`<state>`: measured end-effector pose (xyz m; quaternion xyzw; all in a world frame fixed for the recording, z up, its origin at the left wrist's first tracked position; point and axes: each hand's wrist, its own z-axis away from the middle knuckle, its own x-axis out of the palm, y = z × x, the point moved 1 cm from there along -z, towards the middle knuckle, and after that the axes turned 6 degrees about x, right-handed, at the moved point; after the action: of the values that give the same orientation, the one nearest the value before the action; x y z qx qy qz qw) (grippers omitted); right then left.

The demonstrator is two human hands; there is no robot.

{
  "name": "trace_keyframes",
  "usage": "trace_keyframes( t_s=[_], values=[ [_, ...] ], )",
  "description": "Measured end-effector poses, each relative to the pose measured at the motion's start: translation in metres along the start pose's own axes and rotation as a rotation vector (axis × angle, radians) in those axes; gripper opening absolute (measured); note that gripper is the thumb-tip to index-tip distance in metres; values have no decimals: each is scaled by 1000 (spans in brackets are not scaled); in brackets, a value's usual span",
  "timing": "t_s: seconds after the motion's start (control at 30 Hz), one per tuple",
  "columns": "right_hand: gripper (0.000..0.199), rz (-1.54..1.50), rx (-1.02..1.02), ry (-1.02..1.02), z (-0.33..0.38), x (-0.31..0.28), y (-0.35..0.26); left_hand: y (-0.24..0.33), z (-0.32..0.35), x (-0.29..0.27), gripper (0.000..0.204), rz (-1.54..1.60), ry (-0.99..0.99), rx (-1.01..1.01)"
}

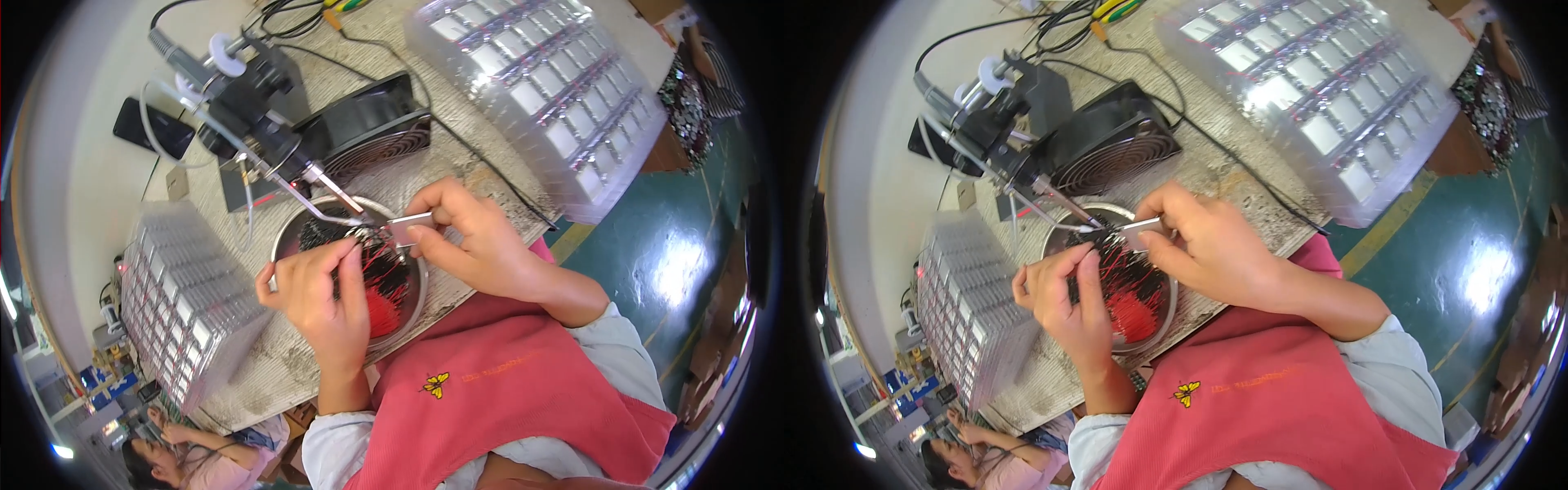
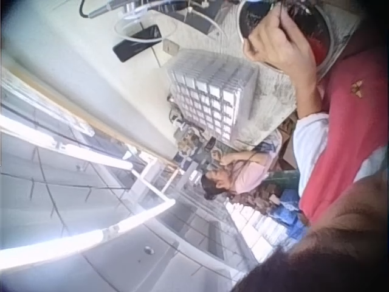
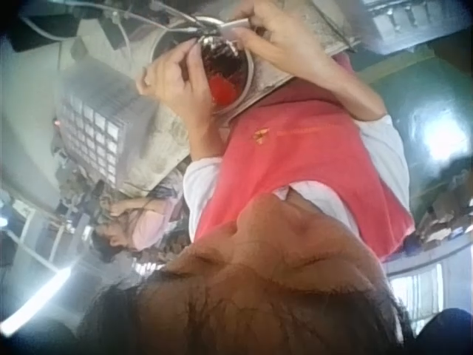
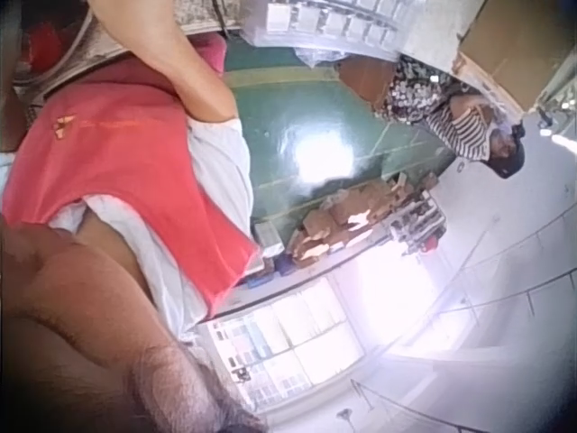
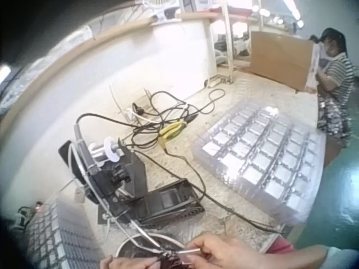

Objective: The person assembles electronic components by processing them with a soldering machine, then inserting the processed components into a plastic tray by hand.

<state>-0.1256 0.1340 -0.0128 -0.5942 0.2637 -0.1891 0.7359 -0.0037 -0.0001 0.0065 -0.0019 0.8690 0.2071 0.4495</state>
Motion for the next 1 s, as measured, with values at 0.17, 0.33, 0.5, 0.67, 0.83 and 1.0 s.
trace_keyframes(
  t_s=[0.17, 0.33, 0.5, 0.67, 0.83, 1.0],
  values=[
    [18, 31, -24, 53, 10, -14, 3, -4, 5, -3, 8, -28, 1, -40],
    [14, 101, -308, 355, 38, -57, 4, -8, 6, -3, 7, -61, 17, 6],
    [18, 15, -251, 839, 60, -114, 23, -12, 11, -6, 8, -58, -6, -24],
    [20, 307, -96, 984, 75, -140, 45, -14, 11, 0, 8, 61, -6, -66],
    [18, 827, -125, 977, 74, -140, 42, -15, 16, 4, 8, 336, 38, -180],
    [17, 1027, -130, 979, 71, -138, 39, -15, 17, 1, 8, 364, 37, -230]
  ],
)
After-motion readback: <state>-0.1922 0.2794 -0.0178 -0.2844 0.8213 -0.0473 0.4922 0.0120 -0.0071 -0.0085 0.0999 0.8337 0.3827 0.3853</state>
